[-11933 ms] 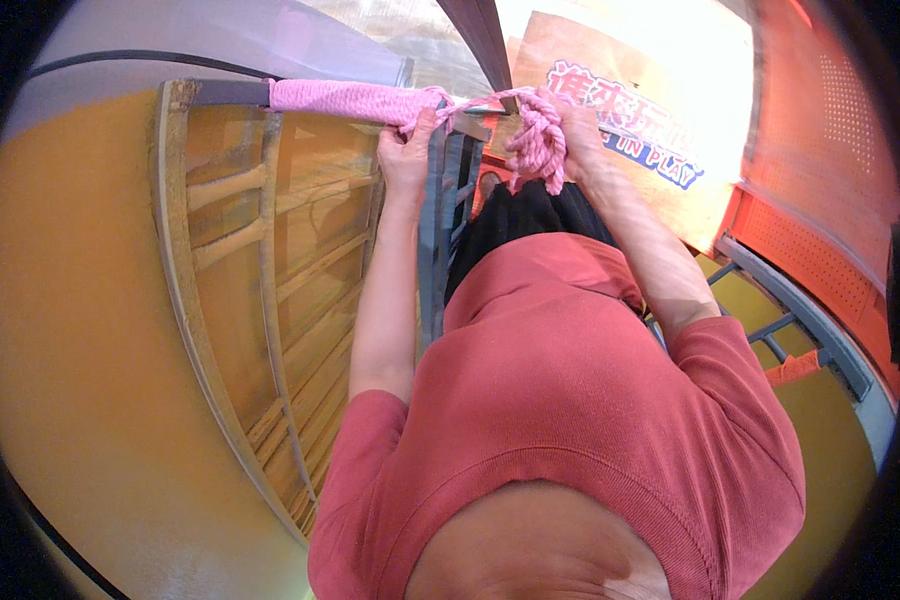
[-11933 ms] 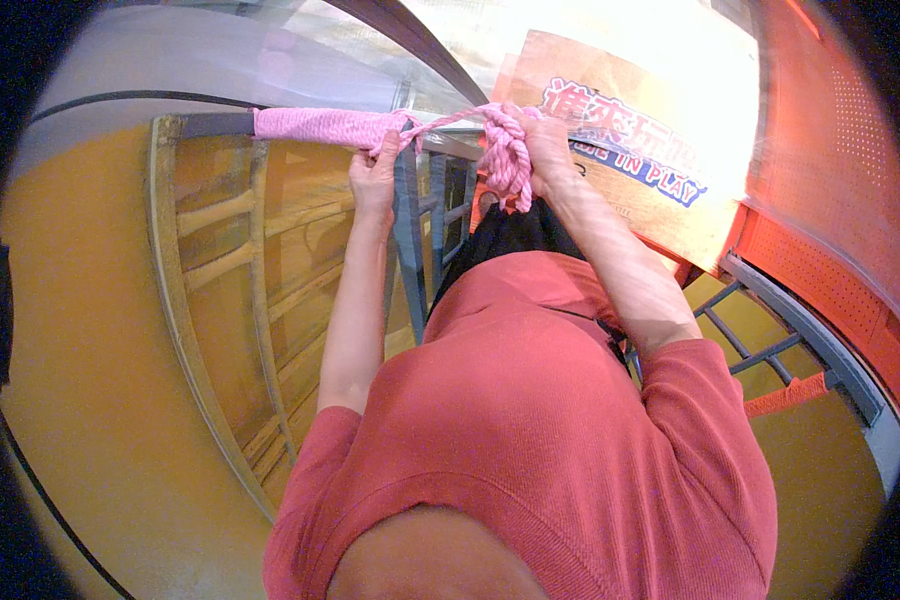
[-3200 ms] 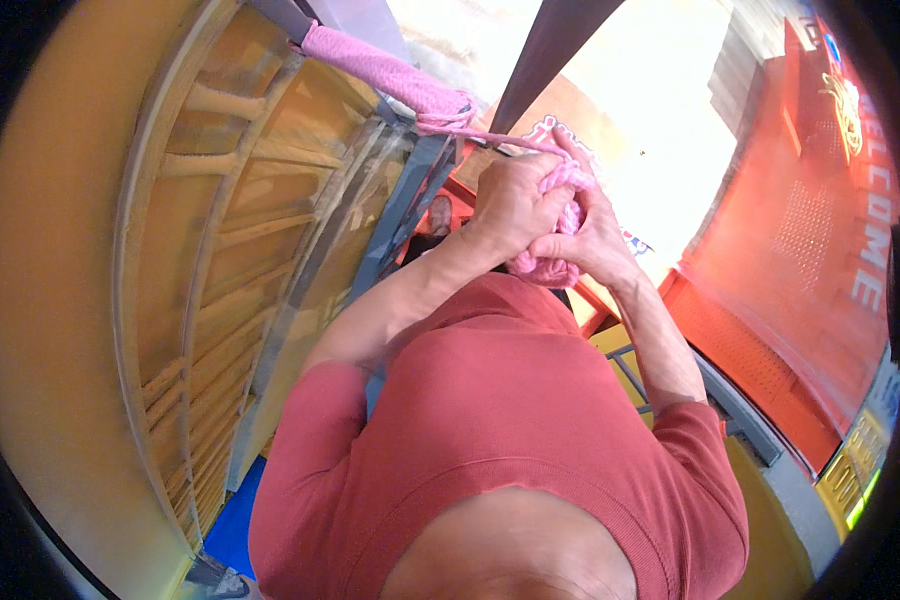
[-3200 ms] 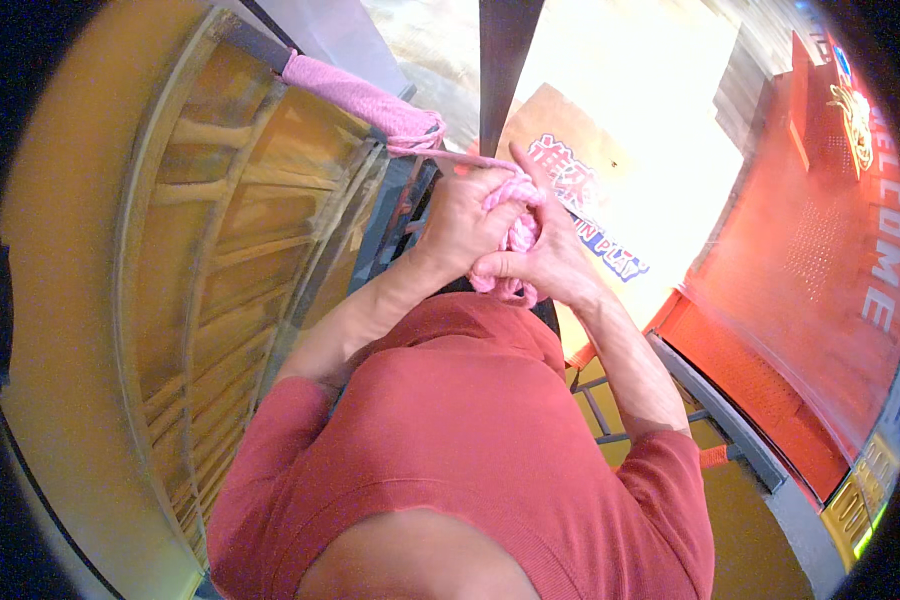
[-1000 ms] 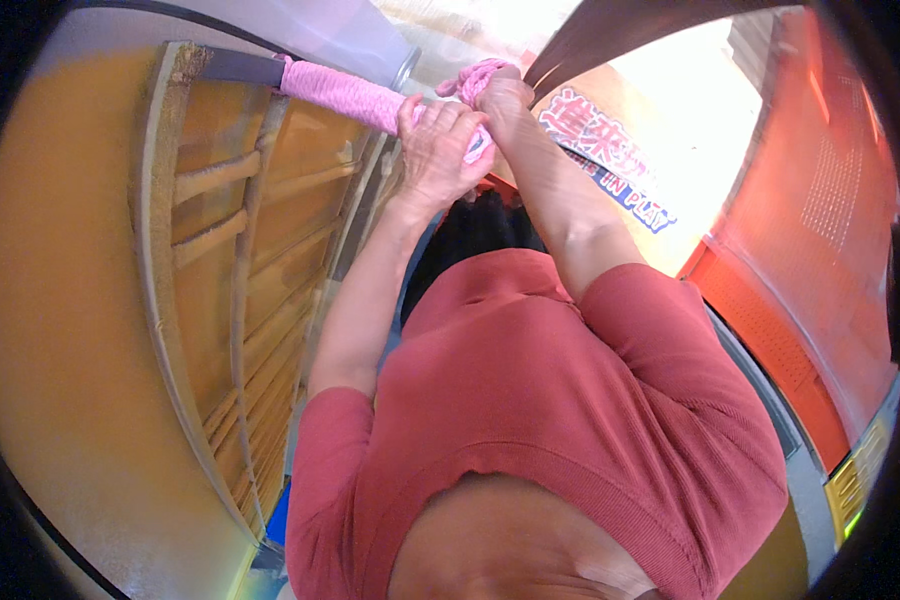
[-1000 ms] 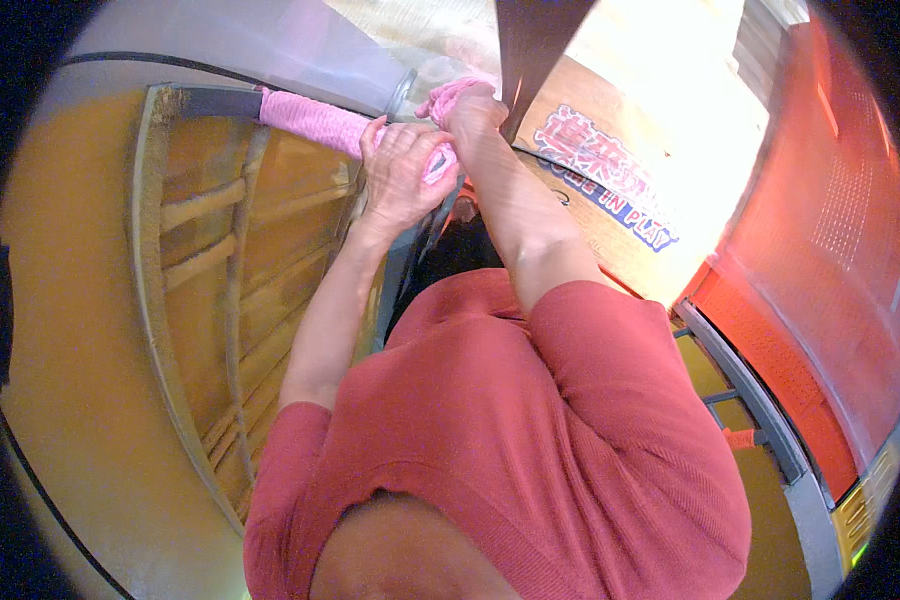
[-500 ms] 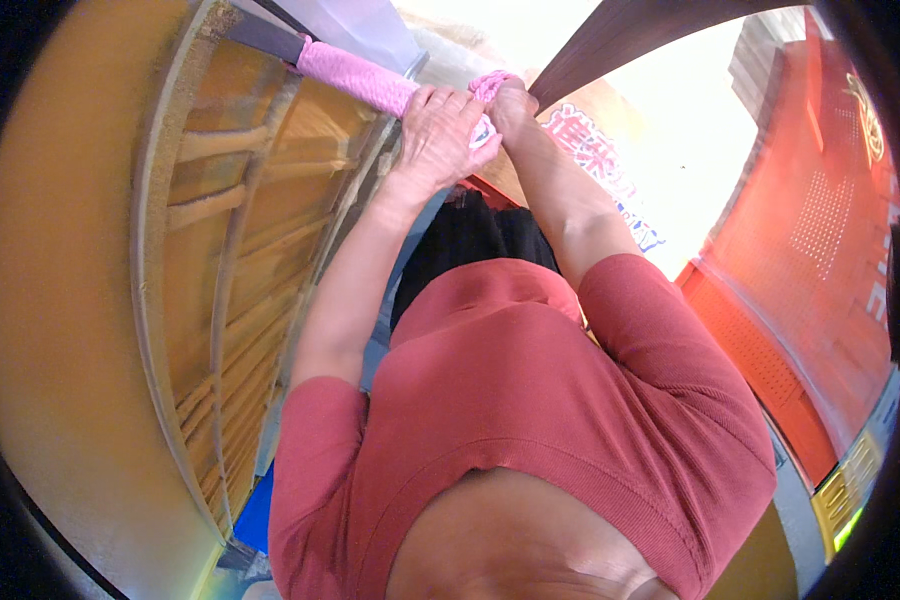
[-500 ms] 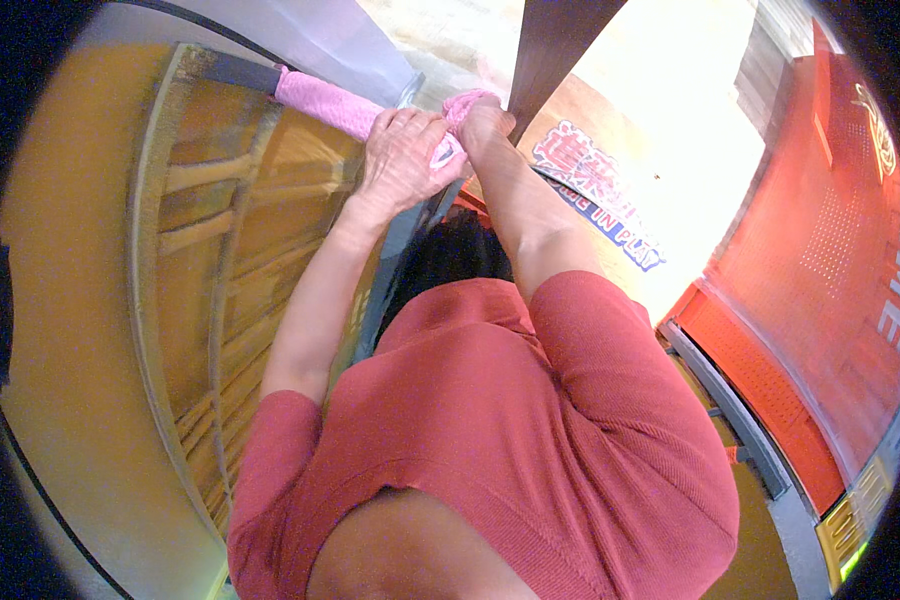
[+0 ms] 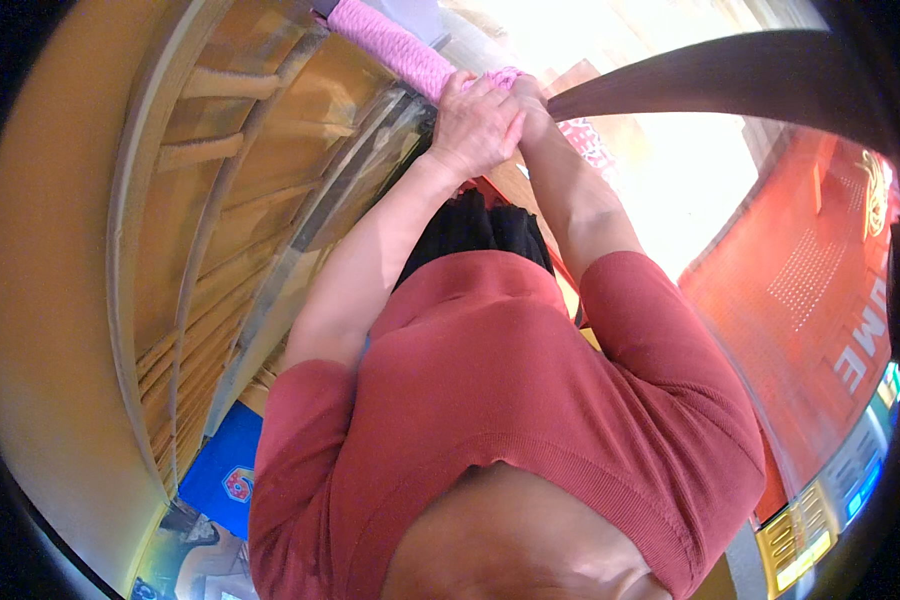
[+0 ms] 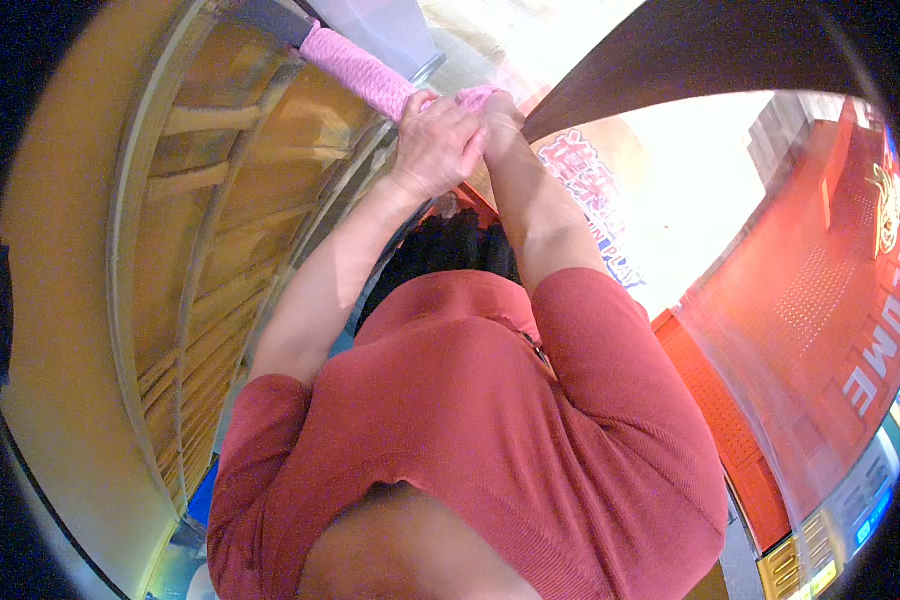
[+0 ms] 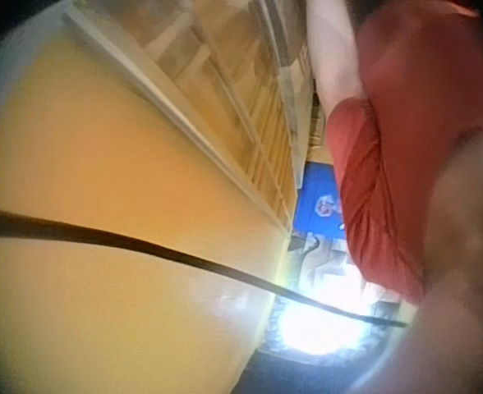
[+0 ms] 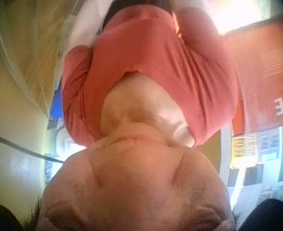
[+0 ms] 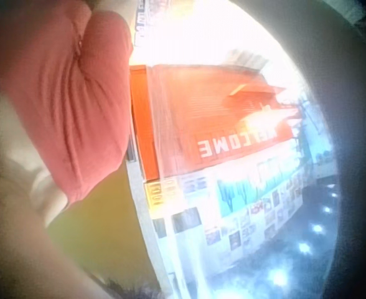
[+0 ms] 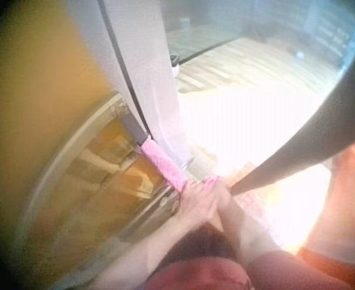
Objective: The person wraps a pink rope around a metal horizontal structural bar and ties it into multiple knots by hand.
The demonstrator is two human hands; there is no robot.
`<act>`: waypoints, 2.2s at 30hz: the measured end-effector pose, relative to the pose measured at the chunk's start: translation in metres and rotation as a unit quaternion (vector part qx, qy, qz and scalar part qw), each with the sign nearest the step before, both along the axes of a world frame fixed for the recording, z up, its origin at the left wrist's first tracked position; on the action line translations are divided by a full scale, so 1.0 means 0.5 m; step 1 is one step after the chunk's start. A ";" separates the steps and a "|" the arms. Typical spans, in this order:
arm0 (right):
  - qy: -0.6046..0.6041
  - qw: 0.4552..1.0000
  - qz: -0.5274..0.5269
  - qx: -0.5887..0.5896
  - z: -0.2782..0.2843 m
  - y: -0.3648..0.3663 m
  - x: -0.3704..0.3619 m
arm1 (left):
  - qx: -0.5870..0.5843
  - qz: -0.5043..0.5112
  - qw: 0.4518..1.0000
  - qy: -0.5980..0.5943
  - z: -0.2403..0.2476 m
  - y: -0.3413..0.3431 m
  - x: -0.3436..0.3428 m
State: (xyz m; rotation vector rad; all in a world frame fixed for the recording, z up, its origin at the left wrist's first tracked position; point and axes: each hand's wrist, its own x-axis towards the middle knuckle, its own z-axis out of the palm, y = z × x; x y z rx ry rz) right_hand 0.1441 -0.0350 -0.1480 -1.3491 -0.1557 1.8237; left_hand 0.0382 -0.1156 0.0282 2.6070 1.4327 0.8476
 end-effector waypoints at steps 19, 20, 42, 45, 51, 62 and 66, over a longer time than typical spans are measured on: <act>-0.136 0.987 0.053 -0.073 0.001 0.009 -0.015 | -0.060 -0.052 0.997 0.013 0.008 0.004 0.010; -0.143 0.985 0.056 -0.075 0.003 0.015 -0.018 | -0.054 -0.048 0.997 0.013 0.008 0.003 0.013; -0.120 0.981 -0.049 -0.145 -0.086 0.090 -0.007 | -0.478 -0.087 0.708 -0.513 -0.163 0.041 -0.094; -0.200 0.970 0.055 -0.127 -0.059 0.076 -0.015 | -0.533 -0.127 0.682 -0.484 -0.204 0.042 -0.110; -0.028 0.991 0.071 -0.110 0.114 0.054 -0.046 | -0.275 -0.215 0.926 -0.142 -0.184 0.071 -0.148; -0.010 0.923 0.366 0.121 0.112 0.056 0.016 | -0.250 -0.180 0.951 -0.028 -0.234 0.080 -0.171; -0.069 0.900 0.404 0.149 0.135 0.010 0.017 | -0.274 -0.154 0.949 0.021 -0.230 0.075 -0.181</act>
